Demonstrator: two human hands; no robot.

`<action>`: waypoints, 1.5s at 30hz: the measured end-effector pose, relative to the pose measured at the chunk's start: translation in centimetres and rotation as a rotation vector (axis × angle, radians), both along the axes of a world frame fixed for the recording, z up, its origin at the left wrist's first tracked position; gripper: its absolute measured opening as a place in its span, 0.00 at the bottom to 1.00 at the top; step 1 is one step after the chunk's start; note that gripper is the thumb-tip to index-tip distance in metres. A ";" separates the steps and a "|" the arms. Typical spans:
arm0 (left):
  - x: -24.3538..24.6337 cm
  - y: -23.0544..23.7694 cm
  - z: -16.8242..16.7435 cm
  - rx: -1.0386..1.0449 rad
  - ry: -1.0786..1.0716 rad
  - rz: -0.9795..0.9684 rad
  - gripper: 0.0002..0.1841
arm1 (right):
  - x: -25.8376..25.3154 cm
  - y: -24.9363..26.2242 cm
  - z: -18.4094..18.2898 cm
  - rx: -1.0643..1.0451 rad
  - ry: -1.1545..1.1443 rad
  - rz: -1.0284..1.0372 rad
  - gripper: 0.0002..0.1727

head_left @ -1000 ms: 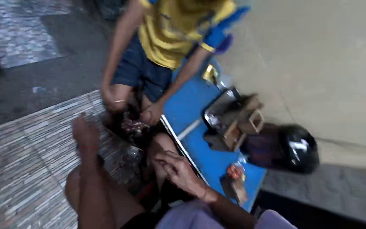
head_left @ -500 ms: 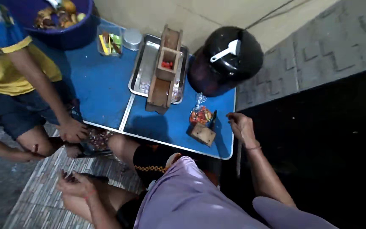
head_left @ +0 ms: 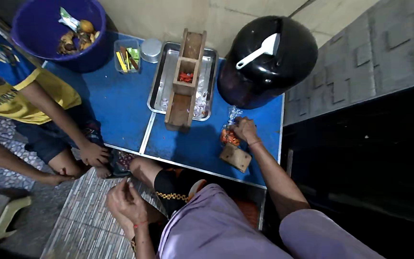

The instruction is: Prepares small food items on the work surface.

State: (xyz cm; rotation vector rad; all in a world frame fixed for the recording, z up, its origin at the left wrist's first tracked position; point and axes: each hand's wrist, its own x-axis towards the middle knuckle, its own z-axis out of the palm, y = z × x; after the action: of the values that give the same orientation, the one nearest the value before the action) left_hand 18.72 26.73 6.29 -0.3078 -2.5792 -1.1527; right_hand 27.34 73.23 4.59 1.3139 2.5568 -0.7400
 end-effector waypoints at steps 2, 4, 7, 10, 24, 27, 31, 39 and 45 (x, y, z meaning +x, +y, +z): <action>0.6 2.3 1.0 0.039 -0.009 -0.089 0.16 | 0.0 0.2 -0.1 -0.045 0.074 -0.016 0.21; 1.3 4.5 1.7 0.094 -0.068 -0.187 0.16 | 0.5 0.2 0.0 -0.057 0.224 0.017 0.14; 2.3 7.6 2.3 0.138 -0.133 -0.312 0.15 | 1.5 -0.4 1.2 -0.196 0.447 0.036 0.12; 2.9 10.2 2.2 0.169 -0.116 -0.466 0.14 | 1.9 -1.9 3.5 -0.333 0.569 -0.008 0.13; 2.2 17.7 5.0 0.293 -0.462 -0.775 0.54 | 0.1 -9.6 12.7 -0.481 0.743 0.289 0.08; 1.7 18.7 4.3 0.454 -0.825 -0.683 0.47 | -0.6 -11.5 12.0 -0.582 0.749 0.441 0.09; 1.2 17.9 1.9 0.737 -1.063 -0.596 0.23 | -1.2 -8.9 10.3 -0.497 0.719 0.549 0.16; 1.8 16.9 0.3 0.874 -1.229 -0.453 0.19 | 1.9 0.9 -0.3 -0.087 0.282 0.367 0.12; 2.1 17.5 -0.4 0.754 -1.250 -0.412 0.19 | 1.6 1.9 -2.2 -0.023 0.160 0.404 0.09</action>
State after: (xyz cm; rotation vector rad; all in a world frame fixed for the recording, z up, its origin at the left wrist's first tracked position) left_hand 20.81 44.25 5.90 0.1490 -2.6092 -3.0936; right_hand 28.90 75.17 2.38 0.7151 2.7973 -0.8124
